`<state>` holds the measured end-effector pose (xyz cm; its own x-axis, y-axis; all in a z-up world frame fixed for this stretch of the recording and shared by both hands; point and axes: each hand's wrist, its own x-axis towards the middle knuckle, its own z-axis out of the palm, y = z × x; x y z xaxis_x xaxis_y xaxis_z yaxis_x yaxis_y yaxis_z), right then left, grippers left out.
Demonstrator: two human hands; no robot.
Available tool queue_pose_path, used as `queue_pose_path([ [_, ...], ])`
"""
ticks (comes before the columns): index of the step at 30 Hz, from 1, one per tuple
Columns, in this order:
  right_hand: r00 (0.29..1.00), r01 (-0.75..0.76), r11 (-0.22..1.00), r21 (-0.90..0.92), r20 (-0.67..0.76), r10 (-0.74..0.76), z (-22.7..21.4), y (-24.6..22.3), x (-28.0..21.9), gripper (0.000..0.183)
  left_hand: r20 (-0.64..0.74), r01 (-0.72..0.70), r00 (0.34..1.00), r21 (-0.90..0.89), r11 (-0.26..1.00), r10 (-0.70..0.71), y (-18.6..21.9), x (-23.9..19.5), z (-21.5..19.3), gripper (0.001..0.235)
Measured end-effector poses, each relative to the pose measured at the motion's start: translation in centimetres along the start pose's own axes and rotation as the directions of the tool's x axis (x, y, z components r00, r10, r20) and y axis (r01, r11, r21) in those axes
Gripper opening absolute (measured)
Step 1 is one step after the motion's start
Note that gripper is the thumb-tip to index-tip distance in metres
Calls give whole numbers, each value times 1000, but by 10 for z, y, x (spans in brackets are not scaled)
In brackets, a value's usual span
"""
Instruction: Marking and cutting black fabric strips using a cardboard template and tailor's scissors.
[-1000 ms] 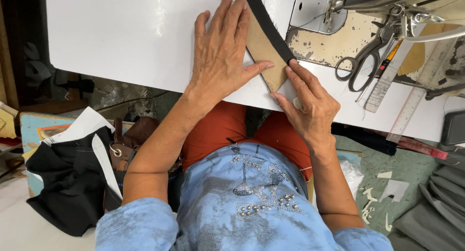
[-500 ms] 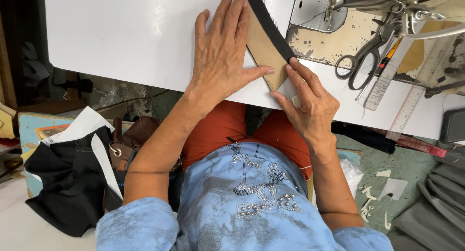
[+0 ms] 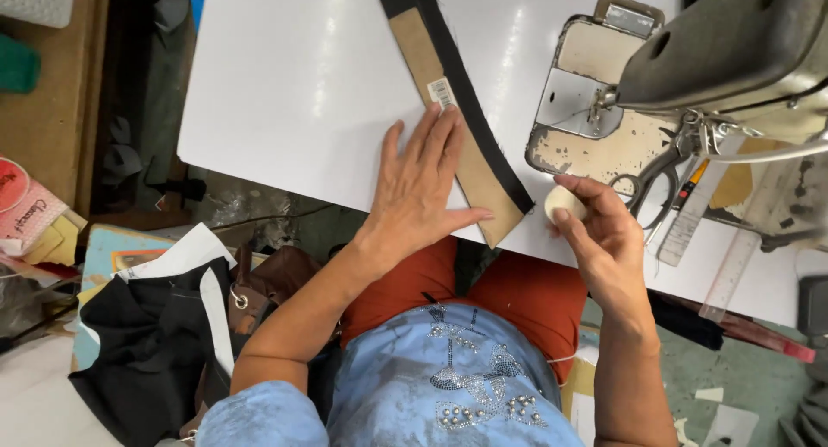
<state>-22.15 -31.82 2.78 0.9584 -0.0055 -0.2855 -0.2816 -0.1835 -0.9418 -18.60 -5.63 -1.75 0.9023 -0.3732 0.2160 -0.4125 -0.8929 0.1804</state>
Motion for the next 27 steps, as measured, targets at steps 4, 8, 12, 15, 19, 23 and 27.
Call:
queue_pose_path([
  [4, 986, 167, 985, -41, 28, -166, 26, -16, 25, 26, -24, -5, 1000, 13, 1000, 5, 2, 4, 3, 130],
  [8, 959, 280, 943, -181, 8, -284, 50, -31, 42, 19, -72, -18, 997, -6, 1000, 18, 4, 2, 0, 123],
  [12, 916, 381, 862, -335, 11, -401, 55, -22, 62, 23, -58, -30, 998, -293, 956, 13, 2, 2, 1, 117],
  [15, 913, 386, 845, -370, 21, -407, 60, -22, 68, 28, -42, -28, 999, -274, 961, 17, 3, 0, 0, 116],
  [19, 898, 419, 802, -426, 65, -435, 64, -22, 73, 26, -9, -20, 1000, -242, 970, 19, 5, 1, -3, 117],
  [23, 874, 473, 743, -474, 148, -462, 65, -24, 75, 24, 40, -18, 999, -190, 982, 26, 6, 4, -9, 118],
  [27, 854, 510, 693, -509, 204, -479, 60, -21, 71, 22, 53, -20, 998, -178, 984, 30, 7, 4, -13, 119],
])
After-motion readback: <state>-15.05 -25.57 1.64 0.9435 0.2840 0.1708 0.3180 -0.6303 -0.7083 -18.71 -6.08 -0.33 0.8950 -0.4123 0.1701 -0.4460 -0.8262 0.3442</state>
